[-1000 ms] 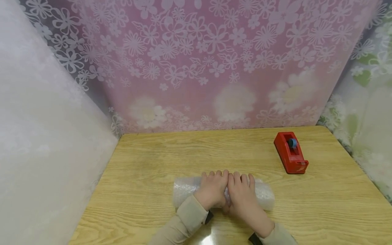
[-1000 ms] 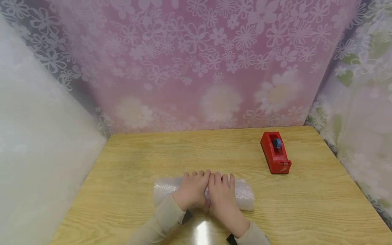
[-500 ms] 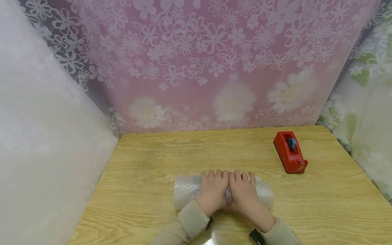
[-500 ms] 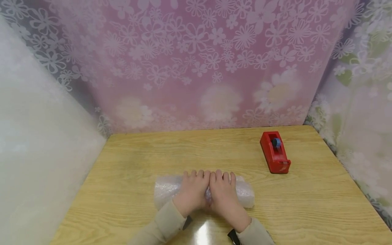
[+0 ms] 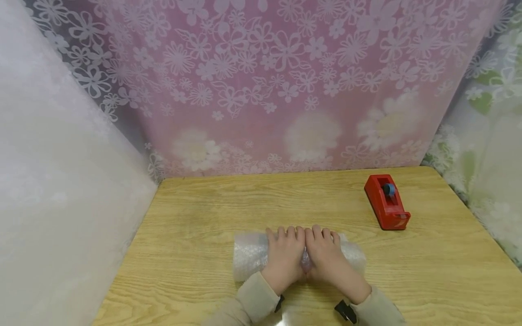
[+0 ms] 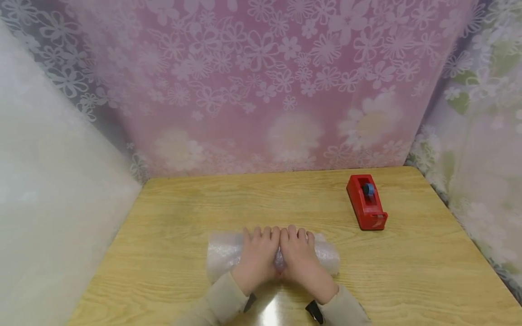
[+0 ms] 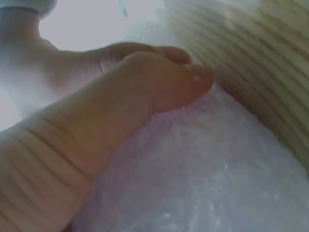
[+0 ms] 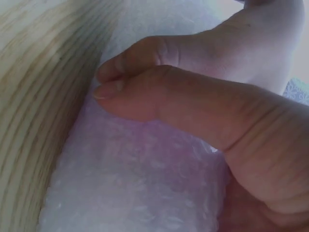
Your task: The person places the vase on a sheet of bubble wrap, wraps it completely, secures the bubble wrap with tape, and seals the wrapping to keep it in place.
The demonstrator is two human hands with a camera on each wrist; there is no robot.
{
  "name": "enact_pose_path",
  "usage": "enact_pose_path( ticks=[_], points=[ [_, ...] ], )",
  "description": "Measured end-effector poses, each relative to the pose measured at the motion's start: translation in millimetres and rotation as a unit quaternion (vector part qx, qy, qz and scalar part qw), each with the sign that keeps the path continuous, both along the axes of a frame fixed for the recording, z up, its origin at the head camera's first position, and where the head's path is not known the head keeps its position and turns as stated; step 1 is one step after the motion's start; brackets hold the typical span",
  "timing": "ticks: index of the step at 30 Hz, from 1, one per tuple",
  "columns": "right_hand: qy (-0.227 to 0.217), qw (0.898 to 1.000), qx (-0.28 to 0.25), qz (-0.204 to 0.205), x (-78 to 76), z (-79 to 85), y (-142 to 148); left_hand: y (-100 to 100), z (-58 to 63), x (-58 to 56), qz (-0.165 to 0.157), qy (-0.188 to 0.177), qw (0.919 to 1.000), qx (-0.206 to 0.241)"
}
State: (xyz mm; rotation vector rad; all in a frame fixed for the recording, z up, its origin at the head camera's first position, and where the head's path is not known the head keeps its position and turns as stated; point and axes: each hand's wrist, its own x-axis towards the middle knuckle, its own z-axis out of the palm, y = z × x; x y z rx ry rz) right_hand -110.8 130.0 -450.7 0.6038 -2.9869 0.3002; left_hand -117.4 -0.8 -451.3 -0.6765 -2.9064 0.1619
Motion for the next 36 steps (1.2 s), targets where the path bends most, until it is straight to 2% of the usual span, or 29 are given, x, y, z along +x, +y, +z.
enact_pose_path(
  ticks=[4,11,19,27,36],
  points=[
    [-0.007,1.0,0.004,0.006,-1.4,1.2,1.3,-0.4,-2.4,0.5,0.0,0.018,0.9998,-0.001],
    [-0.004,1.0,-0.008,0.013,-4.0,-0.4,2.9,-9.0,-7.8,0.9,-0.019,0.019,0.9996,-0.007],
    [-0.017,0.999,-0.023,0.017,-8.9,-3.6,6.5,-17.1,-11.9,4.7,-0.04,0.068,0.9969,-0.005],
    [-0.076,0.997,-0.021,0.023,-16.9,-0.1,10.5,-13.2,-9.9,1.9,-0.043,0.063,0.997,-0.013],
    [-0.131,0.99,-0.03,0.05,-25.5,9.3,14.9,-9.2,-11.5,-2.1,-0.042,0.037,0.9984,-0.007]
  ],
)
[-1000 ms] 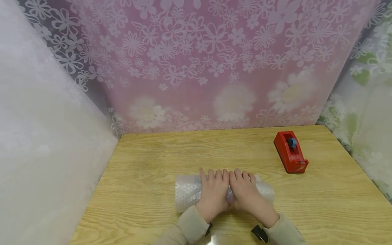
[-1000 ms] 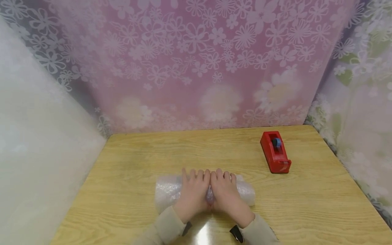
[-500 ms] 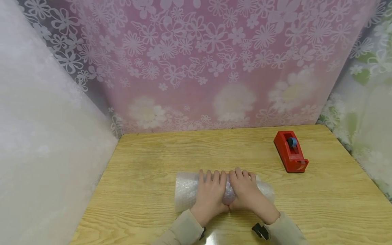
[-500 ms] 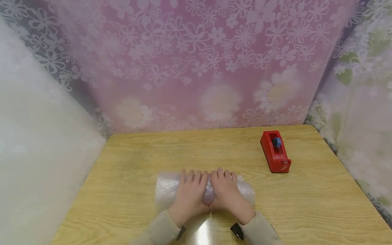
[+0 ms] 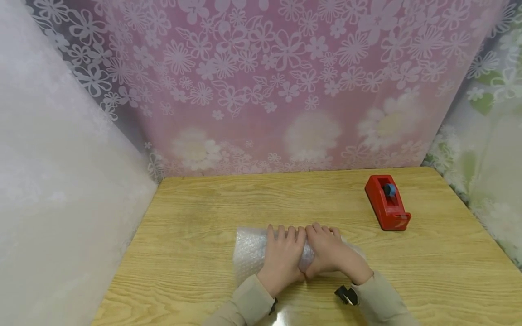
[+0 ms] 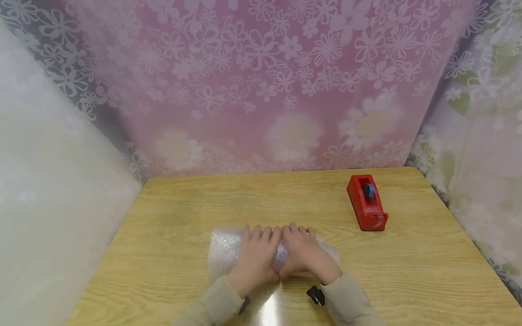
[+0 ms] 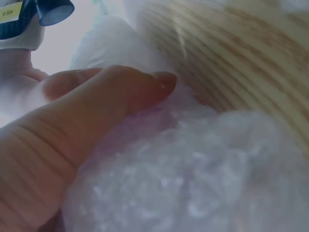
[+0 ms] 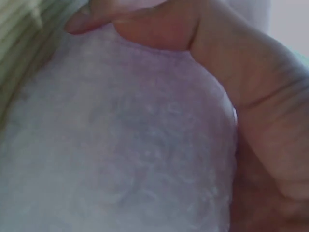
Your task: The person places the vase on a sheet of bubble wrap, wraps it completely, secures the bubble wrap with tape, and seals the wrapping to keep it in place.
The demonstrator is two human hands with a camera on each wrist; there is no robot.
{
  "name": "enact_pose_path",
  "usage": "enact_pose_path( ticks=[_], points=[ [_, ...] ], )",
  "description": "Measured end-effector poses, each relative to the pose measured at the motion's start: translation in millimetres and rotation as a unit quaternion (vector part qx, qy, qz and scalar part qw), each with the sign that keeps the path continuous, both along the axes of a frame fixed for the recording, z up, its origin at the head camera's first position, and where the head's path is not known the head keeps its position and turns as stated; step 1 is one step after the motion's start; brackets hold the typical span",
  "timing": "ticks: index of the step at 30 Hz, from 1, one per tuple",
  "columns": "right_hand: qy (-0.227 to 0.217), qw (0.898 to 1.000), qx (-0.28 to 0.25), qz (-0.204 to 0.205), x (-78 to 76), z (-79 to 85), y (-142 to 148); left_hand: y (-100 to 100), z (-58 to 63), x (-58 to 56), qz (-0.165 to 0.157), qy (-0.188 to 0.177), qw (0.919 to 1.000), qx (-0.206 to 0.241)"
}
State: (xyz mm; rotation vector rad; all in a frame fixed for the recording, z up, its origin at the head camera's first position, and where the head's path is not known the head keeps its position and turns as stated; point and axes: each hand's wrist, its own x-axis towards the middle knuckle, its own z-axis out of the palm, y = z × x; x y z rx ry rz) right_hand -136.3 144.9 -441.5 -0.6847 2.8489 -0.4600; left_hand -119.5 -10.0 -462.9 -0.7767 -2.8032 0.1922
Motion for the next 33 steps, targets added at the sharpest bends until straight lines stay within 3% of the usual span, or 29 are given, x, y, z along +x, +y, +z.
enact_pose_path(
  ticks=[11,18,24,33],
  points=[
    [-0.047,0.998,0.008,0.028,-12.0,3.6,1.6,2.7,1.9,-0.6,0.007,-0.018,0.9997,-0.012],
    [-0.078,0.996,0.006,0.041,-18.0,4.1,3.7,3.8,1.6,-1.2,-0.005,-0.014,0.9998,-0.013],
    [-0.104,0.994,0.0,0.036,-19.5,5.9,3.5,4.4,3.0,-1.4,-0.007,-0.018,0.9998,-0.011],
    [-0.096,0.995,0.001,0.007,-14.5,3.5,2.2,5.5,5.0,-2.5,-0.007,-0.018,0.9996,-0.018]
  ],
)
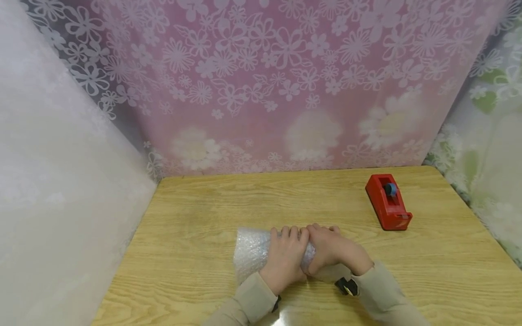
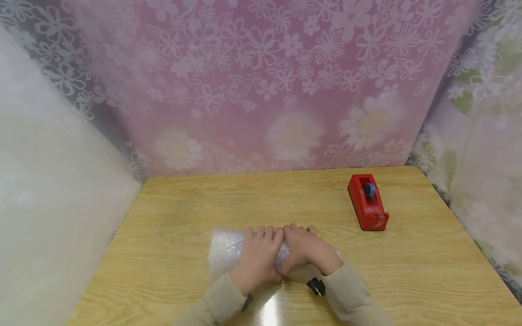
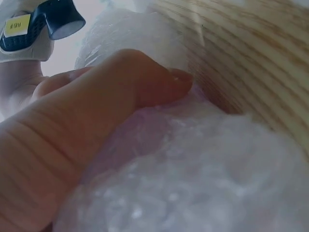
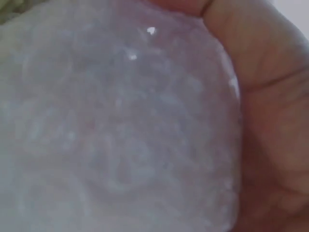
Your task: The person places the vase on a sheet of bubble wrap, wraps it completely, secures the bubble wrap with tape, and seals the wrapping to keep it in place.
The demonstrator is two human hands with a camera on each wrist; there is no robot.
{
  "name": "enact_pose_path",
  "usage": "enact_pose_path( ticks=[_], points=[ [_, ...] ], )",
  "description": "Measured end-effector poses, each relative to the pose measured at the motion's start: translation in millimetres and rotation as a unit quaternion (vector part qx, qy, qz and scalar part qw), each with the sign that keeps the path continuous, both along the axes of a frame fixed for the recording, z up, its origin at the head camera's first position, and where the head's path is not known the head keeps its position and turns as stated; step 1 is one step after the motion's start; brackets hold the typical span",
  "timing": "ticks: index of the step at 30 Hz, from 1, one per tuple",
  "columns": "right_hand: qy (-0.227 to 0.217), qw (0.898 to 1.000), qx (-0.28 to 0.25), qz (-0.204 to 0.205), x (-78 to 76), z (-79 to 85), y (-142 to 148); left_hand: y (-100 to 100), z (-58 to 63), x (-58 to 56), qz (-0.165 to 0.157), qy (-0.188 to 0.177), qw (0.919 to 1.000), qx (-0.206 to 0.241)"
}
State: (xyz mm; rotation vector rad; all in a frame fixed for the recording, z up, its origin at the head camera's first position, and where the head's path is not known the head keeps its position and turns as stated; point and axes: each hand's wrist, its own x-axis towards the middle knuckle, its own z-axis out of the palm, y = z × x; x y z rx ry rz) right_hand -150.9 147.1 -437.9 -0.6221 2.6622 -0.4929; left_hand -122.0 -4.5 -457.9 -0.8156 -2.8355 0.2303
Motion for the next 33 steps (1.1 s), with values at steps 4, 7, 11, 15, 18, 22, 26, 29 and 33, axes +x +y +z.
enact_pose_path(
  ticks=[4,7,11,15,18,22,26,29,33],
  points=[
    [0.026,0.999,0.018,-0.024,6.0,-1.2,-2.3,0.8,1.3,-0.2,0.001,-0.004,1.0,-0.003],
    [0.049,0.997,0.028,-0.043,12.3,-2.8,-3.6,1.6,1.7,-0.4,0.003,-0.006,1.0,-0.005],
    [0.084,0.994,0.042,-0.063,21.3,-5.7,-5.7,2.2,1.3,-0.9,0.006,-0.007,0.9999,-0.007],
    [0.136,0.986,0.055,-0.081,29.9,-10.8,-8.5,1.9,0.3,-0.4,0.001,0.0,1.0,-0.002],
    [0.186,0.976,0.055,-0.097,37.1,-17.7,-11.3,1.3,-0.2,-0.4,-0.001,0.006,1.0,0.003],
    [0.259,0.959,0.029,-0.109,48.0,-27.4,-14.6,1.3,0.7,-0.9,0.0,0.008,0.9999,0.006],
    [0.295,0.949,0.009,-0.111,55.9,-30.8,-16.2,1.6,1.9,0.1,-0.002,0.001,1.0,0.004],
    [0.292,0.95,0.008,-0.108,56.8,-29.4,-16.9,1.5,3.3,0.2,0.002,-0.011,0.9999,0.0],
    [0.277,0.955,0.009,-0.106,54.1,-27.7,-16.9,1.7,6.2,-1.0,0.01,-0.037,0.9993,-0.003]
  ],
)
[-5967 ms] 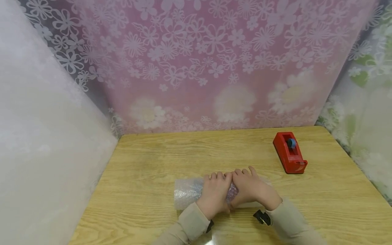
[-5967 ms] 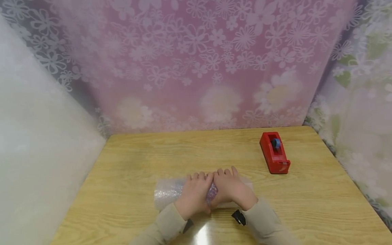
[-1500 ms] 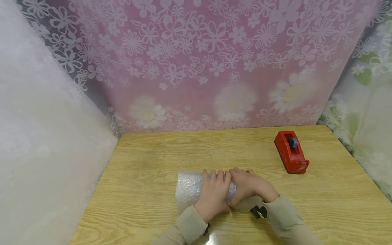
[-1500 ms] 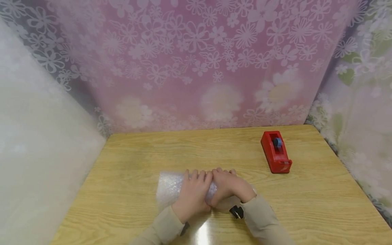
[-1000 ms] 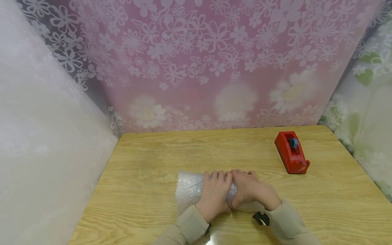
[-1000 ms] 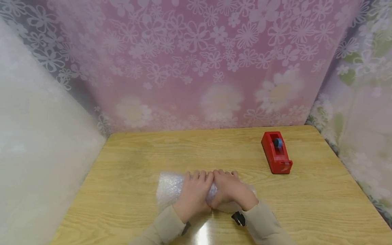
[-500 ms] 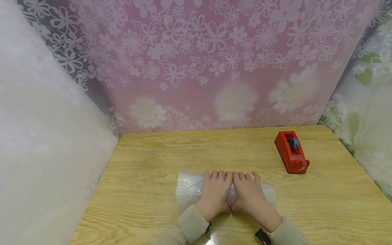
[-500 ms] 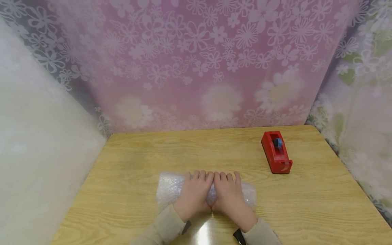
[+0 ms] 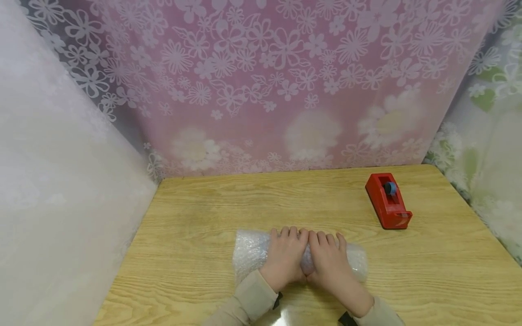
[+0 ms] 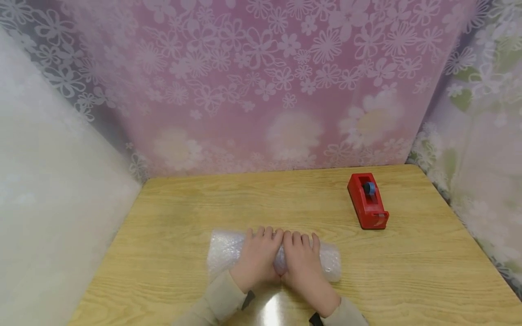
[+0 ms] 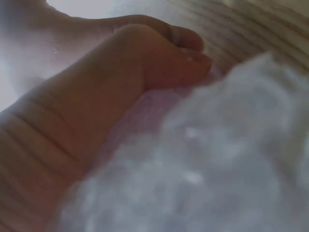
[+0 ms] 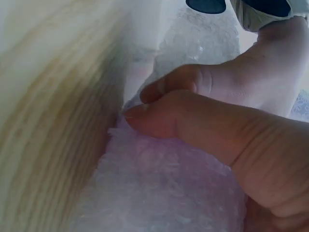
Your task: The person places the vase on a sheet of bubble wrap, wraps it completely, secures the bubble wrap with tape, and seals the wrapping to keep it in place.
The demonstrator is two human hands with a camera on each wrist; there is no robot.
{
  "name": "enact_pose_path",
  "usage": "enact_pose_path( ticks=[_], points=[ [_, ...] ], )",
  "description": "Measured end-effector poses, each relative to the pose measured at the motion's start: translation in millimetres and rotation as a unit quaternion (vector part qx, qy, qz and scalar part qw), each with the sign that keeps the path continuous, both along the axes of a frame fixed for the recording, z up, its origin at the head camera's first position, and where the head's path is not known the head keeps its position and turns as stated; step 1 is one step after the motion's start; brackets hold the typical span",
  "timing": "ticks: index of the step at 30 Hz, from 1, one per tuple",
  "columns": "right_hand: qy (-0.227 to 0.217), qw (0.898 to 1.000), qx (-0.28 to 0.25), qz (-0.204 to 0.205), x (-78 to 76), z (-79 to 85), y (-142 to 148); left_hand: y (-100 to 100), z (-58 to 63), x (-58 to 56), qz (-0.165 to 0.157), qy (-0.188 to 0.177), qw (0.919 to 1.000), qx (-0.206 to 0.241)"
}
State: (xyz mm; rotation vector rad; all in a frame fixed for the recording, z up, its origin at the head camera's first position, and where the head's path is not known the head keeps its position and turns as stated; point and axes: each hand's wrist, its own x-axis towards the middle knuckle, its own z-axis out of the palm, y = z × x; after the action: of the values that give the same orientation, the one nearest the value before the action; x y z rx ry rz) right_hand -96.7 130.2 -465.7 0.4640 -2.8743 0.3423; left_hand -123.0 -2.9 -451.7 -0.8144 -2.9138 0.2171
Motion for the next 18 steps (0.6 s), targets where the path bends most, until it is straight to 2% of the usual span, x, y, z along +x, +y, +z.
enact_pose_path(
  ticks=[6,12,18],
  points=[
    [-0.011,1.0,0.01,0.003,-4.6,1.6,1.4,1.6,2.1,-1.0,0.014,-0.032,0.9994,-0.007],
    [-0.022,1.0,0.012,0.005,-8.3,6.9,1.8,0.5,0.2,0.5,0.006,0.007,0.9999,0.004],
    [-0.056,0.998,0.022,0.01,-13.5,11.6,3.6,0.5,-2.3,0.9,0.001,0.031,0.9995,0.009]
  ],
)
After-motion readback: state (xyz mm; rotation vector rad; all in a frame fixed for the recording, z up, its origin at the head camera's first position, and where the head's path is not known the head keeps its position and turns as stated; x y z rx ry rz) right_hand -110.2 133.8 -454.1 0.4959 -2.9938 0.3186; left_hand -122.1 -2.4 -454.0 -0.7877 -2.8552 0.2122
